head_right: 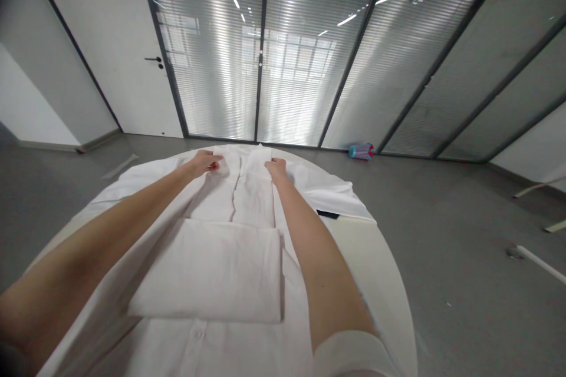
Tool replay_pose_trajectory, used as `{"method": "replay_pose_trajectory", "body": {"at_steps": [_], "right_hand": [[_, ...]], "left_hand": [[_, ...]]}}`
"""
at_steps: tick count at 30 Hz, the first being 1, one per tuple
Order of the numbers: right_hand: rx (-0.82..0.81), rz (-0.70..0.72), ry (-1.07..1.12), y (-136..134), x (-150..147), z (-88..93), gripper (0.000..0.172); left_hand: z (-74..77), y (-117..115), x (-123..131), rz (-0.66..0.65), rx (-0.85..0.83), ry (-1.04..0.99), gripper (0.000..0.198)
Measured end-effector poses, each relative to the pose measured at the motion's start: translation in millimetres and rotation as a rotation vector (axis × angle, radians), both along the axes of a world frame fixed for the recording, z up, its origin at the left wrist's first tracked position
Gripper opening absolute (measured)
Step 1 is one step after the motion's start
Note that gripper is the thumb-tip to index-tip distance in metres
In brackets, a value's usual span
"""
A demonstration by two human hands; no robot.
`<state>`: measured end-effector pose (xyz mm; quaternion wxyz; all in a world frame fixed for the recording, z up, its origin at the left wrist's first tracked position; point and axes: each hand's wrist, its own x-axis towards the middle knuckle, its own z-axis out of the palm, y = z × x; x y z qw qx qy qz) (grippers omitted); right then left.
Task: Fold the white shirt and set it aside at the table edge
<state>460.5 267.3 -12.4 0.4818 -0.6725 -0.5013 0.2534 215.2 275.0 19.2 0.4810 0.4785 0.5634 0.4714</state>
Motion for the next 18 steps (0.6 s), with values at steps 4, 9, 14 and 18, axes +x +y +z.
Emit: {"method": "replay_pose_trajectory", "body": {"at_steps": [4, 9, 14, 18], "right_hand": [[0.130, 0.070, -0.036, -34.3, 2.9, 23.5, 0.020], [0.437, 0.359, -0.507, -131.4, 18.4, 21.8, 0.020], [0.341, 0.561, -0.821, -193.7, 24.5, 0.1, 0.022], [0.372, 0.662, -0.806, -196.5, 26.2, 2.4, 0.044]], "left_hand": [[17.9, -28.1, -10.7, -0.037, 0.099, -0.074, 0.016], [5.6, -100.6, -46.5, -0.241, 0.289, -0.148, 0.036], [-24.3, -154.9, -78.2, -0.494, 0.426, 0.301, 0.056], [-28.6, -161.5, -81.2, -0.573, 0.611, 0.634, 0.052]]}}
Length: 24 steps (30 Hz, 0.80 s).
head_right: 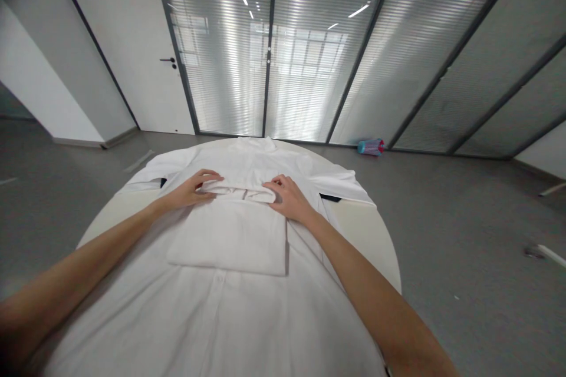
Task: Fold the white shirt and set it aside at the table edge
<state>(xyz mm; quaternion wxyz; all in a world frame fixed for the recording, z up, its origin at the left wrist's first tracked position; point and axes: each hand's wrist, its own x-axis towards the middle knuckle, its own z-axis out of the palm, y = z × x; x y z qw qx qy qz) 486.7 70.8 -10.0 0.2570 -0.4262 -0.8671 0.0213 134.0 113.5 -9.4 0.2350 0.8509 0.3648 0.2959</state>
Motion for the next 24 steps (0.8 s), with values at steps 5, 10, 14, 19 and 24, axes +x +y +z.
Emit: {"method": "replay_pose_trajectory", "body": {"at_steps": [5, 10, 14, 19, 24], "right_hand": [[0.067, 0.007, -0.037, -2.2, 5.0, 5.5, 0.026], [-0.043, -0.046, 0.046, -8.4, 3.1, 0.9, 0.028], [-0.145, -0.170, 0.227, -9.2, -5.3, -11.1, 0.029], [-0.043, -0.210, 0.144, -15.1, -16.6, -17.6, 0.021], [0.179, -0.261, -0.128, -22.5, -19.4, -12.5, 0.018]], "left_hand": [[-12.1, -0.1, 11.3, 0.035, 0.159, 0.025, 0.039], [-17.2, -9.3, 16.9, 0.139, 0.198, 0.054, 0.038], [-12.9, -14.1, 19.8, 0.191, 0.167, 0.034, 0.041], [-13.9, -13.7, 24.0, 0.215, 0.125, 0.051, 0.039], [-21.2, -11.8, 25.0, 0.179, 0.216, -0.048, 0.028]]}}
